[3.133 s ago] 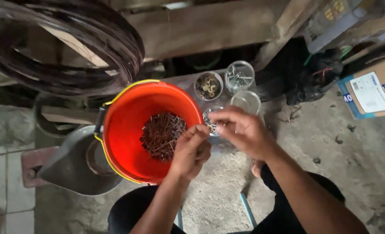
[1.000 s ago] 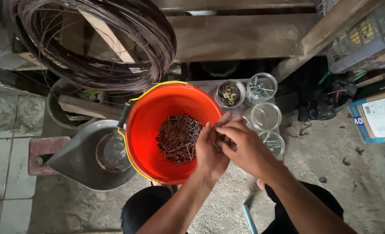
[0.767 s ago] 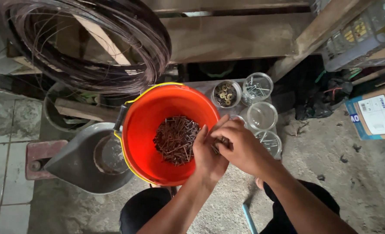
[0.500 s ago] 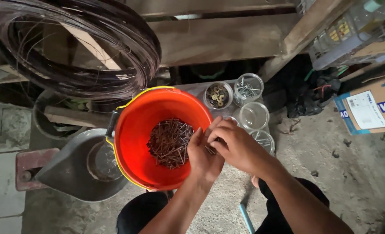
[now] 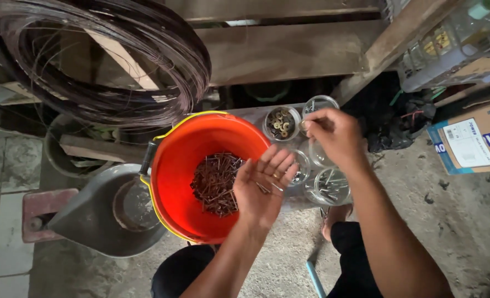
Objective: The person sorts a mixture of metal fasteners from a red bucket into several small clear containers. They pick up handfuls of items, separate specific types such as washers and screws, and place them into the appropriate containers on the floor.
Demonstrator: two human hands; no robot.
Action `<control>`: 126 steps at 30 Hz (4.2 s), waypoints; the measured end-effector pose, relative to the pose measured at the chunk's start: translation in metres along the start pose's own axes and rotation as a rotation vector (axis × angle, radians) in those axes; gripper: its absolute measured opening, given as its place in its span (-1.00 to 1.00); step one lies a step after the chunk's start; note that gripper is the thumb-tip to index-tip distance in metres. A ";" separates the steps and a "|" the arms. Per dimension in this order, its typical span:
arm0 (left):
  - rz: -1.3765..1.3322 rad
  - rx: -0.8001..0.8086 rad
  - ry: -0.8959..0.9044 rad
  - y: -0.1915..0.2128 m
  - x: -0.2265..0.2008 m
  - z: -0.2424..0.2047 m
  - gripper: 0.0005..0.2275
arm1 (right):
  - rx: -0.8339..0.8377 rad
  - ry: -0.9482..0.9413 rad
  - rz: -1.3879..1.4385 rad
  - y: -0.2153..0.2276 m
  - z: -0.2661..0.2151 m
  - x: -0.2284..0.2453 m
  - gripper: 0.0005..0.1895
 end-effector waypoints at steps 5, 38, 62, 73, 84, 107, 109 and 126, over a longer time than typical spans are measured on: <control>0.054 -0.073 -0.058 0.018 -0.027 0.023 -0.64 | 0.043 -0.076 -0.102 -0.030 0.024 -0.071 -0.81; 0.922 0.541 -1.103 -0.081 -0.056 -0.066 -0.43 | 0.129 -0.760 1.245 -0.081 -0.102 -0.003 -0.85; 1.729 -0.151 -1.610 -0.034 -0.229 -0.119 -0.85 | 0.455 -0.008 -0.486 -0.050 -0.076 0.025 -0.65; 1.850 -0.441 -1.405 -0.001 -0.260 -0.111 -0.70 | 0.516 -0.246 -0.441 -0.079 -0.087 0.017 -0.16; 2.258 -0.527 -0.794 0.063 -0.267 -0.069 -0.52 | 0.425 -0.114 -0.310 -0.095 -0.075 0.017 -0.25; 1.603 0.026 -1.747 -0.018 -0.175 -0.173 -0.86 | 0.347 -0.225 -0.821 0.072 -0.025 -0.122 -0.29; 1.534 0.268 -1.638 -0.020 -0.115 -0.166 -0.89 | 0.377 -0.324 -0.712 0.064 -0.030 -0.112 -0.25; 3.000 0.454 -1.310 0.074 0.070 0.015 -0.47 | 0.362 -0.769 -0.193 0.059 -0.072 -0.094 -0.16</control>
Point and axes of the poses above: each hand's wrist, its own z-axis towards the middle knuckle, its own y-axis out of the back of the hand, x = y × z, the point moved 8 cm from there along z, towards the middle knuckle, and after that the axes turned 6 degrees about -x, right-handed, at the moved point
